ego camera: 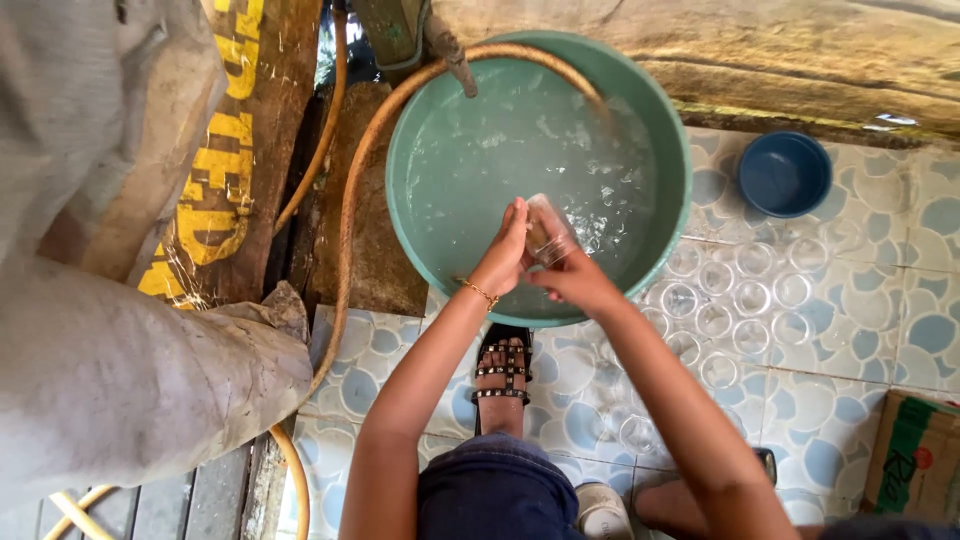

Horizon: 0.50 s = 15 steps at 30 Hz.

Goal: Washing a large quantity of small plastic cups in a basin of water using a sponge.

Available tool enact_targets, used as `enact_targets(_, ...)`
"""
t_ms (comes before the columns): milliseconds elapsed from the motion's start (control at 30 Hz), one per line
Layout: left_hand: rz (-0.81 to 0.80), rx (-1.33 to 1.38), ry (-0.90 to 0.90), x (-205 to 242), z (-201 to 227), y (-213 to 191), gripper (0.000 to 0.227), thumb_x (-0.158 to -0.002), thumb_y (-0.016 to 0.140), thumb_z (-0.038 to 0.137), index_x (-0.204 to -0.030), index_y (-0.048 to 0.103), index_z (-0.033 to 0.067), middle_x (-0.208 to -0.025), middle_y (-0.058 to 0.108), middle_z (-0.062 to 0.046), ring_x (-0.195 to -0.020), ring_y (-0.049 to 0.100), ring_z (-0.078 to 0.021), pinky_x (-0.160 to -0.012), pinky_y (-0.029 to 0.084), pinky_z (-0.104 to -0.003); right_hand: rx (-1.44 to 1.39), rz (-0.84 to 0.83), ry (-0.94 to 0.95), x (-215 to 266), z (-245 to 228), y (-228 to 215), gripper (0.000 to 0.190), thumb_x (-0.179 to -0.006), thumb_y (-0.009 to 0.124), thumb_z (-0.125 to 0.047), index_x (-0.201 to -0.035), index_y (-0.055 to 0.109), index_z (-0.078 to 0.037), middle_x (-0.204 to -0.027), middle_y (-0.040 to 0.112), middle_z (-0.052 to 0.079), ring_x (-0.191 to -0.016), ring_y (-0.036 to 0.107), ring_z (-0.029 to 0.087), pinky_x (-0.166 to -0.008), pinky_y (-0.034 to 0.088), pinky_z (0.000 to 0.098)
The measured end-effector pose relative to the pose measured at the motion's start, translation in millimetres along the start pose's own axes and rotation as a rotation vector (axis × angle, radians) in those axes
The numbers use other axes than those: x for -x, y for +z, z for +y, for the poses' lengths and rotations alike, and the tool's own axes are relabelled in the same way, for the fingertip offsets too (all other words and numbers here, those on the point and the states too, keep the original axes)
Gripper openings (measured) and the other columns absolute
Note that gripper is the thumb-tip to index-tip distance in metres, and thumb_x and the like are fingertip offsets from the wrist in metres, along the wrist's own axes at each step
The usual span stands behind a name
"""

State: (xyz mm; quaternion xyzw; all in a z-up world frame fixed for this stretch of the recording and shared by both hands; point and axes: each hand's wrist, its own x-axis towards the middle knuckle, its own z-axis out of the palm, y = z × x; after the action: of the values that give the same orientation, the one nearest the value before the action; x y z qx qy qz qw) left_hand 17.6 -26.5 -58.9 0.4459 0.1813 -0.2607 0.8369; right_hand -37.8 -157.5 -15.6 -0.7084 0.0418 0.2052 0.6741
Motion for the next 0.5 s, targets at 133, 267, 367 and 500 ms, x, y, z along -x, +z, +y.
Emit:
enact_targets(133, -0.099, -0.146, -0.019, 34.1, 57.7, 46.1, 0.081, -0.094, 0.05, 0.073, -0.147, 0.027, 0.0172, -0.135, 0.045, -0.017, -0.103, 0.061, -0.0298, -0.078, 0.062, -0.043, -0.292, 0.014, 0.002, 14.9, -53.5, -14.4, 0.091, -0.086, 0.065, 0.002, -0.165, 0.02, -0.013, -0.094, 0.068, 0.019, -0.037, 0.051, 0.01, -0.032, 0.036, 0.023)
enact_targets(267, -0.116, -0.245, -0.032, 55.4, 98.7, 71.6, 0.087, -0.094, 0.04, 0.077, -0.152, 0.016, 0.0168, -0.141, 0.034, -0.017, -0.109, 0.055, -0.0309, -0.092, 0.057, -0.047, -0.113, 0.021, -0.05, 13.3, -76.2, -49.0, 0.074, -0.095, 0.061, -0.005, -0.162, 0.031, -0.013, -0.097, 0.072, 0.03, -0.042, 0.061, 0.018, -0.037, 0.046, 0.0256)
enact_targets(367, -0.147, -0.238, -0.102, 54.6, 110.7, 76.4, 0.083, -0.096, 0.043, 0.073, -0.153, 0.021, 0.0164, -0.14, 0.035, -0.018, -0.108, 0.062, -0.0388, -0.094, 0.058, -0.051, 0.028, -0.004, -0.164, 11.1, -80.1, -63.3, 0.057, -0.097, 0.065, -0.004, -0.151, 0.052, -0.019, -0.086, 0.071, 0.027, -0.046, 0.068, 0.029, -0.04, 0.052, 0.0345)
enact_targets(500, -0.094, -0.123, -0.084, 33.7, 87.1, 75.3, 0.1, -0.094, 0.041, 0.081, -0.159, 0.012, 0.0117, -0.147, 0.027, -0.021, -0.113, 0.059, -0.0392, -0.098, 0.055, -0.043, 0.257, -0.078, -0.396, 22.2, -92.1, -63.4, 0.042, -0.098, 0.065, -0.009, -0.138, 0.057, -0.003, -0.104, 0.067, 0.022, -0.058, 0.072, 0.032, -0.05, 0.06, 0.0413)
